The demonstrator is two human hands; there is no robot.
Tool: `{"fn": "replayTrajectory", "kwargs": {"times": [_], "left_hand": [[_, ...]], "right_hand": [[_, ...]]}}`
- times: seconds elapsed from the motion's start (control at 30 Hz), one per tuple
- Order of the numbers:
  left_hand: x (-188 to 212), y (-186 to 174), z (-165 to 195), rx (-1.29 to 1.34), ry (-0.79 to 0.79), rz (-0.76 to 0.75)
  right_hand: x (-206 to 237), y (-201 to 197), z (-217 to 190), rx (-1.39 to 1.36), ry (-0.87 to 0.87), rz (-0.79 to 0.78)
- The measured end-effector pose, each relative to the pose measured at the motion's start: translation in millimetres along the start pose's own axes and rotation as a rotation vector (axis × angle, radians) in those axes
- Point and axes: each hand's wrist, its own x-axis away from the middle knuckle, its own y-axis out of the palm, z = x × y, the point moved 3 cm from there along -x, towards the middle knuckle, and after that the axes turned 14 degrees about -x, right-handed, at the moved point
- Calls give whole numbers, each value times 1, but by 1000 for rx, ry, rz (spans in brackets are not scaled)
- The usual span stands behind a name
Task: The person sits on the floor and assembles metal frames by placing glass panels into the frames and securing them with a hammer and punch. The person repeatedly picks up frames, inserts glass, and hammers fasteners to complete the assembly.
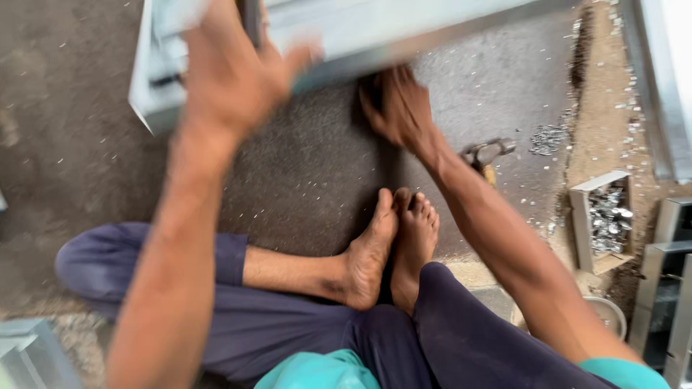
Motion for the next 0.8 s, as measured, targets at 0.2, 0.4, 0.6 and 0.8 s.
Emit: {"fn": "replayTrajectory", "kwargs": {"times": [0.2, 0.4, 0.6, 0.8], "left_hand": [[64, 123, 5, 191, -217, -85], [82, 154, -4, 253, -175, 24], [81, 159, -1, 295, -220, -34], [87, 175, -8, 307, -272, -161]], "right_hand": [[211, -70, -14, 25, 77, 452], [319, -91, 19, 228, 648, 323], [300, -104, 12, -355, 710, 369], [182, -70, -18, -581, 393, 261]]}}
